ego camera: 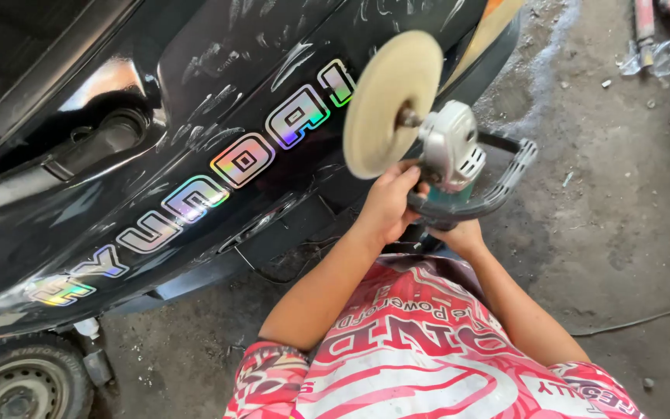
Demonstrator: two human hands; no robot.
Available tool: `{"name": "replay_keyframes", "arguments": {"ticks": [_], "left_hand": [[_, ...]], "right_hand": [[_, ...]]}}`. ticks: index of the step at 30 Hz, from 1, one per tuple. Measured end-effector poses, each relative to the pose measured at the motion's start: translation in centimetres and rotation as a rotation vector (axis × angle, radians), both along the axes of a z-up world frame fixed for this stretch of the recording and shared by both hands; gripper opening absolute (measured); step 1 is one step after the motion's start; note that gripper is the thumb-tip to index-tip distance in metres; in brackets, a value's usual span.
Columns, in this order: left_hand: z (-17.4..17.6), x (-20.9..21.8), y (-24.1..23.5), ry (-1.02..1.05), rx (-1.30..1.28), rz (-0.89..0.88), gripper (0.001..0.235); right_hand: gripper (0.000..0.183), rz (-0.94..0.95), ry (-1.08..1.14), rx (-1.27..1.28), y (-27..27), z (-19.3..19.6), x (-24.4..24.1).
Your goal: The person uses a handheld electric polisher with a buffing pad to polish the front bumper of a black Hyundai car. They move the tool back and forth across the surface, focusing on the area around the brand logo and the lower edge of the bumper.
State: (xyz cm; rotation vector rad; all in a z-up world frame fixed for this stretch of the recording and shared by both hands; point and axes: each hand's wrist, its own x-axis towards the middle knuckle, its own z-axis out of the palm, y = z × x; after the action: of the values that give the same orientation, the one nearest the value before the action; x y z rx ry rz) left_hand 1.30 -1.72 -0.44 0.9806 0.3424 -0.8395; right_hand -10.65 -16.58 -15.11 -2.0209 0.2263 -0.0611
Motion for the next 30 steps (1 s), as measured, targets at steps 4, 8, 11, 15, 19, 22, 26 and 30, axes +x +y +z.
{"name": "replay_keyframes", "arguments": {"ticks": [4,8,11,15,19,22,26,30], "left_hand": [[0.8,2.5,-4.5,0.0,0.011,-0.019,0.026],[1.7,2.4,-6.0,0.008,-0.024,0.02,0.026],[2.3,0.5,-3.8,0.002,-0.022,0.066,0.028],[1.8,-2.2,-0.7,0.047,-0.083,0.17,0.03],[1.6,-0.9,-2.1,0.064,-0.085,0.193,0.03],[1.4,1.7,-5.1,0.044,-0.107,0.15,0.029],[1.5,3.3,-7.7,0.003,-0.138,0.081,0.027],[3.4,2.4,-5.4,0.004,-0.158,0.093,0.028]], "right_hand": [[0.066,-0.105,0.134,0.147,-2.0,1.5,1.6],[0.059,-0.169,0.227,0.316,-3.3,0.5,1.7],[0.063,-0.059,0.17,0.198,-2.9,0.7,1.2],[0.072,-0.016,0.021,0.251,-1.4,2.8,0.7],[0.074,-0.022,0.052,0.196,-2.4,1.7,1.2],[0.072,0.055,-0.006,0.097,-5.0,1.6,2.3],[0.072,-0.135,0.18,0.149,-7.2,3.6,3.1],[0.075,-0.057,0.047,0.108,-7.9,5.8,2.1]]}}
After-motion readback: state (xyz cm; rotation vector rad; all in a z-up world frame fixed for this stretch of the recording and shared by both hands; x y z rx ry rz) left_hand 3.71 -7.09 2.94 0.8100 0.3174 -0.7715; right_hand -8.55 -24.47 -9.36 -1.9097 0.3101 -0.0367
